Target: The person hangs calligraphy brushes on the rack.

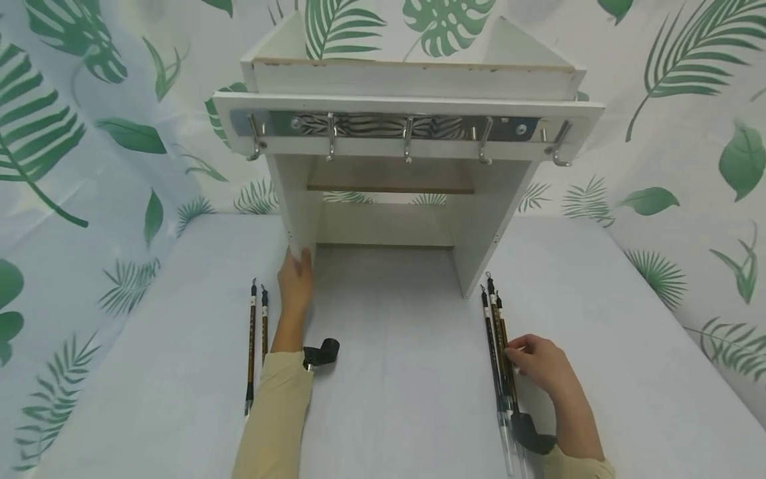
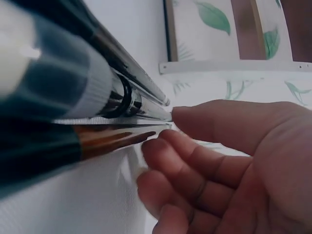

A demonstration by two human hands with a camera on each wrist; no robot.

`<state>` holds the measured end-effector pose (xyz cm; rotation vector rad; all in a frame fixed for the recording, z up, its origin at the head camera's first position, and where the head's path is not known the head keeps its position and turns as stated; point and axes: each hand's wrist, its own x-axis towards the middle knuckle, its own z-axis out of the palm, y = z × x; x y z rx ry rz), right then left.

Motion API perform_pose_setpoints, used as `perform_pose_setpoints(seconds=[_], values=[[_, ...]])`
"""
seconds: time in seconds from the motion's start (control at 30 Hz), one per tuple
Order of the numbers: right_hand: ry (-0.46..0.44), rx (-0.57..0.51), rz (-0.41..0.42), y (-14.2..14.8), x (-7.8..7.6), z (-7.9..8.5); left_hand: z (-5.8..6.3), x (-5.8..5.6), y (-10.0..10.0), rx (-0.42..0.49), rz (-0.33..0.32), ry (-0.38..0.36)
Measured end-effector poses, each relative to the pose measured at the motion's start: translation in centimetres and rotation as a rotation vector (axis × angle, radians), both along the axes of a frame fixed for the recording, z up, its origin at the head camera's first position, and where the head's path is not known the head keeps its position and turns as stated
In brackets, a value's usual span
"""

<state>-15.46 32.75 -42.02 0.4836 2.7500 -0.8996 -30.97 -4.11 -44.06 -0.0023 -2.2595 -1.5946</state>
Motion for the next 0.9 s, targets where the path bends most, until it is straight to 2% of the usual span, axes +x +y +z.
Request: perform_pose_setpoints(seconds=[0.1,0.23,0.4,0.57,0.83,0.9], values=[[-0.010,0.005,0.000,-0.01,-0.09,0.02,0.13,-0.14,0.12,-0.014,0.001,-0.021],[-0.018,-0.005,-0.007,-0.12,-0.28,-0.04,0.45,-0.17,0.20,-0.039,0.036,-0.038],[-0.030,0.019,0.000,-0.27,-0.13,-0.08,0.36,0.01,0.42,-0.031,0.062,-0.031],[-0.020,0.039,-0.009,-0.49,-0.17,0.03,0.29,-0.18,0.55,-0.025,0.061,0.000],[-0.019,0.062,-0.028,-0.60,-0.11,-0.30,0.03,0.19,0.42,-0.047,0.063,-0.036],[-0.008,0.075,-0.039,-0.63,-0.18,-0.41,0.05,0.19,0.39,-0.048,0.058,-0.024]])
